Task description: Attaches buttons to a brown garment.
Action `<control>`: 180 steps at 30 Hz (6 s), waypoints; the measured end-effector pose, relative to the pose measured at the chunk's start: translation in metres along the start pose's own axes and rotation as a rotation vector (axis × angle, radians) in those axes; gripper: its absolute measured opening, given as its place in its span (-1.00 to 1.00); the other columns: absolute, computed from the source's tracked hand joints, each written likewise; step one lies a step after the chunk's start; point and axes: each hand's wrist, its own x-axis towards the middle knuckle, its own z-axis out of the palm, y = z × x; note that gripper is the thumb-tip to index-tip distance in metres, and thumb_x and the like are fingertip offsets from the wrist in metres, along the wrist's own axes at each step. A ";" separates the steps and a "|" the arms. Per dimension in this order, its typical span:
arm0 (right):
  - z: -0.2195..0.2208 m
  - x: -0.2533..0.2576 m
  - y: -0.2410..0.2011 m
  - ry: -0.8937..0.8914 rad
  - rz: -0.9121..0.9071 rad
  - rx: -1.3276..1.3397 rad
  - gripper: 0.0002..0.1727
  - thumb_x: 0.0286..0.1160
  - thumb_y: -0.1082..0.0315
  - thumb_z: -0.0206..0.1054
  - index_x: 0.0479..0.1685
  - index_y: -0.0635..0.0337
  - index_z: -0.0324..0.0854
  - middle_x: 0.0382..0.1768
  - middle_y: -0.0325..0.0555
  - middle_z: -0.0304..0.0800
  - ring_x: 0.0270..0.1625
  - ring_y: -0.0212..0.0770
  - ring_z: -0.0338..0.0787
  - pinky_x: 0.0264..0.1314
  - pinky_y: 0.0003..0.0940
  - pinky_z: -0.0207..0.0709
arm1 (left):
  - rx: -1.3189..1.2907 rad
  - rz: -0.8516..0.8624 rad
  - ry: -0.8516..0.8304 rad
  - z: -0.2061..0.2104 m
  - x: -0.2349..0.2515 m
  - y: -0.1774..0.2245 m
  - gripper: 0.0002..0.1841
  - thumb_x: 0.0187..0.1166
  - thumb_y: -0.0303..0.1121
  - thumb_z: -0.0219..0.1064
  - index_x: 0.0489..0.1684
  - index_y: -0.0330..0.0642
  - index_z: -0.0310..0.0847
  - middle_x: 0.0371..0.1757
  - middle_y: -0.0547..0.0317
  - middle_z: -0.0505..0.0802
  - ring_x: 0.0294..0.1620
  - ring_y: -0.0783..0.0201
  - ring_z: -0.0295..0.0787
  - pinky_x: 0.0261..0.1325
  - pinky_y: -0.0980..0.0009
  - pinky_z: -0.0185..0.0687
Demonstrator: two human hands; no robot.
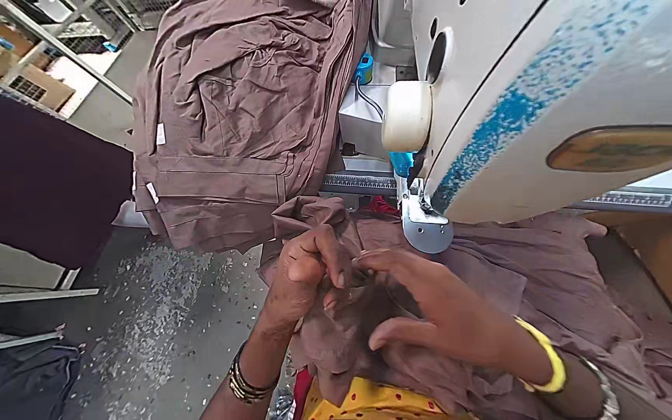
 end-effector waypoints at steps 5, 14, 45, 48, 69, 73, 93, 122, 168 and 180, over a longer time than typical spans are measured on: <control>0.008 0.000 0.012 0.064 0.031 0.277 -0.68 0.73 0.18 0.26 -0.12 0.30 0.72 -0.30 -0.17 0.79 -0.19 -0.58 0.70 -0.02 -0.70 0.54 | 0.600 -0.024 -0.032 -0.012 -0.001 0.012 -0.57 0.84 0.09 -0.09 0.00 0.02 0.60 -0.30 0.51 0.79 -0.28 0.68 0.70 -0.15 0.70 0.63; -0.049 -0.024 -0.008 0.044 -0.009 0.173 -0.65 0.71 0.12 0.29 -0.20 0.24 0.77 -0.41 -0.24 0.81 -0.33 -0.66 0.67 -0.25 -0.79 0.48 | -0.230 -0.706 -0.254 0.004 -0.011 -0.022 -0.82 0.76 -0.08 0.22 -0.19 0.23 0.71 -0.32 0.66 0.76 -0.29 0.79 0.63 -0.21 0.78 0.52; -0.124 -0.032 0.129 0.602 0.465 -0.909 -0.77 0.62 0.37 0.33 -0.01 0.33 0.82 -0.13 0.28 0.74 0.01 0.33 0.76 -0.08 0.20 0.63 | 0.549 -0.351 0.324 0.013 0.054 -0.072 -0.75 0.56 -0.51 0.27 0.09 -0.22 0.34 -0.40 0.45 0.63 -0.43 0.63 0.58 -0.30 0.69 0.53; -0.120 -0.027 0.133 0.548 0.444 -0.946 -0.82 0.57 0.42 0.37 -0.05 0.34 0.81 -0.09 0.30 0.75 0.03 0.35 0.77 -0.07 0.19 0.63 | 0.562 -0.357 0.319 0.014 0.054 -0.070 -0.75 0.57 -0.51 0.26 0.10 -0.23 0.34 -0.39 0.44 0.65 -0.41 0.63 0.61 -0.27 0.68 0.55; -0.086 -0.015 0.045 0.608 0.180 -0.506 -0.90 0.49 0.35 0.40 -0.27 0.20 0.73 -0.39 -0.21 0.79 -0.38 -0.47 0.70 -0.26 -0.60 0.57 | 1.061 -0.311 -0.564 -0.011 -0.020 -0.014 -0.56 0.67 0.14 0.21 -0.30 -0.03 0.74 -0.56 0.24 0.75 -0.57 0.29 0.70 -0.50 0.22 0.62; -0.090 -0.017 0.044 0.542 0.381 -0.115 -0.86 0.42 0.44 0.43 -0.10 0.14 0.74 -0.22 -0.38 0.84 -0.31 -0.70 0.74 -0.24 -0.72 0.64 | 1.340 -0.307 -0.337 -0.027 -0.023 -0.019 -0.55 0.74 0.08 0.10 0.16 -0.03 0.74 -0.09 0.19 0.89 -0.13 0.16 0.87 -0.05 0.04 0.78; -0.086 -0.206 0.095 -0.052 0.967 -0.145 -0.52 0.58 0.04 0.40 0.02 0.39 0.75 -0.05 0.23 0.81 0.09 0.14 0.77 0.30 0.20 0.52 | 0.970 -0.380 -0.359 -0.085 -0.071 0.049 -0.67 0.74 -0.35 0.25 -0.01 -0.61 0.62 -0.09 -0.31 0.80 0.04 0.34 0.70 0.33 0.40 0.51; -0.032 -0.101 -0.002 0.100 0.015 -0.183 -0.65 0.77 0.08 0.19 -0.17 0.08 0.81 -0.26 -0.24 0.89 -0.12 -0.39 0.84 0.02 -0.42 0.68 | 1.503 -0.192 0.276 -0.060 -0.065 -0.012 -0.59 0.47 -0.46 0.01 0.10 -0.18 0.77 0.13 -0.17 0.76 0.20 -0.07 0.66 0.23 -0.05 0.53; -0.194 -0.159 0.125 0.439 1.359 -0.594 -0.76 0.69 0.33 0.26 -0.06 0.21 0.85 -0.06 0.26 0.86 0.11 0.33 0.79 0.17 0.41 0.49 | 0.973 -0.705 0.319 0.064 0.081 -0.024 -0.83 0.64 -0.62 0.14 -0.35 -0.34 0.59 -0.55 0.44 0.61 -0.48 0.79 0.49 -0.28 0.79 0.44; -0.157 -0.165 0.208 0.407 1.484 -0.409 -0.72 0.46 0.25 0.44 0.07 0.17 0.76 0.08 0.17 0.82 0.23 0.20 0.75 0.25 0.23 0.52 | 0.824 -0.682 0.301 0.020 0.063 -0.043 -0.86 0.67 -0.35 0.15 -0.31 -0.02 0.56 -0.52 0.65 0.63 -0.46 0.72 0.56 -0.25 0.67 0.54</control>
